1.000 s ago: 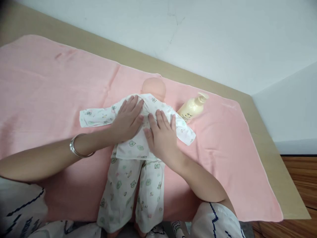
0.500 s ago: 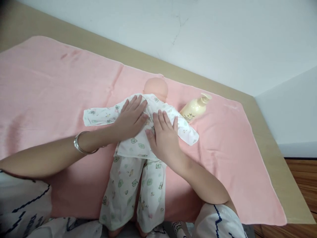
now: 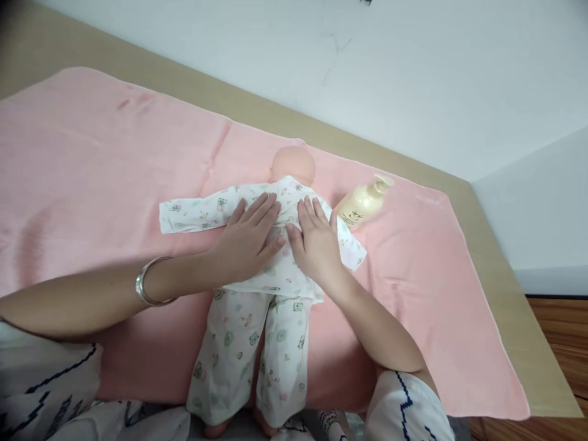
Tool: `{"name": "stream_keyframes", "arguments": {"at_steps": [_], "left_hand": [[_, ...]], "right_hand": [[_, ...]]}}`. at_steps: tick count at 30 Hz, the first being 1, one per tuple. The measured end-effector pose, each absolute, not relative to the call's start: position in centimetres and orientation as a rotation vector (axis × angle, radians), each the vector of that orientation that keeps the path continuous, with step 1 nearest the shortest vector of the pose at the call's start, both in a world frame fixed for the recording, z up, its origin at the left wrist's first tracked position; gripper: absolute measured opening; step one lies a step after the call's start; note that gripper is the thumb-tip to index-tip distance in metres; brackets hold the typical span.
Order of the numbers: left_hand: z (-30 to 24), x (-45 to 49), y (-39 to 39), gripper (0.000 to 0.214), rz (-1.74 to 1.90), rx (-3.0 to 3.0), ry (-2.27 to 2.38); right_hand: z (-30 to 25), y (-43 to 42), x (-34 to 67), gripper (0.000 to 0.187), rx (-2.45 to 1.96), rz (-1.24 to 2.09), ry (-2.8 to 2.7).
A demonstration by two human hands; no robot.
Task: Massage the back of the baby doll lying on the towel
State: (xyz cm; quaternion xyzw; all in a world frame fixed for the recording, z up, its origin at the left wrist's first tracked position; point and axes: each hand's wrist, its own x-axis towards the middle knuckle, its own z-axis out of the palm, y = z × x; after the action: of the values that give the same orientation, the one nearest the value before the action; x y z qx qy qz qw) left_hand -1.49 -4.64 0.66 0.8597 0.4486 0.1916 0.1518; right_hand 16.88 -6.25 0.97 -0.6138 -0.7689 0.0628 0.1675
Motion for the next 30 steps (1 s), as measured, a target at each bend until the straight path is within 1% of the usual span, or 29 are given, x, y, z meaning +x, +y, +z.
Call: {"name": "stream_keyframes", "arguments": {"at_steps": [4, 7, 11, 17, 22, 25, 30], "left_hand": [[0.5, -1.7, -2.1, 0.069, 0.576, 2.388, 1.336], [0.2, -1.8, -1.3, 0.067, 0.629, 2.398, 1.345], [0.0, -1.6, -2.8, 0.069, 0.641, 2.425, 1.330], [0.3, -1.6, -5.8, 0.078, 0.522, 2.496, 1.254], [0.2, -1.7, -5.4, 0.079, 0.555, 2.495, 1.249], [0.0, -1.7, -4.2, 0.075, 0.560, 2.463, 1.269], [-0.5, -1.6, -2.7, 0.077, 0.639, 2.449, 1.299]], "right_hand": [[1.2, -8.0, 15.8, 0.058, -1.683, 0.100, -2.239], [1.3, -7.7, 15.9, 0.058, -1.689, 0.115, -2.234], [0.9, -6.3, 16.7, 0.060, -1.753, 0.156, -2.133], [0.5, -5.3, 17.5, 0.063, -1.791, 0.169, -2.092], [0.5, -6.6, 16.7, 0.058, -1.767, 0.013, -2.164], [0.5, -7.9, 16.0, 0.053, -1.692, -0.103, -2.200], [0.5, -8.9, 15.6, 0.054, -1.664, -0.081, -2.213]]}}
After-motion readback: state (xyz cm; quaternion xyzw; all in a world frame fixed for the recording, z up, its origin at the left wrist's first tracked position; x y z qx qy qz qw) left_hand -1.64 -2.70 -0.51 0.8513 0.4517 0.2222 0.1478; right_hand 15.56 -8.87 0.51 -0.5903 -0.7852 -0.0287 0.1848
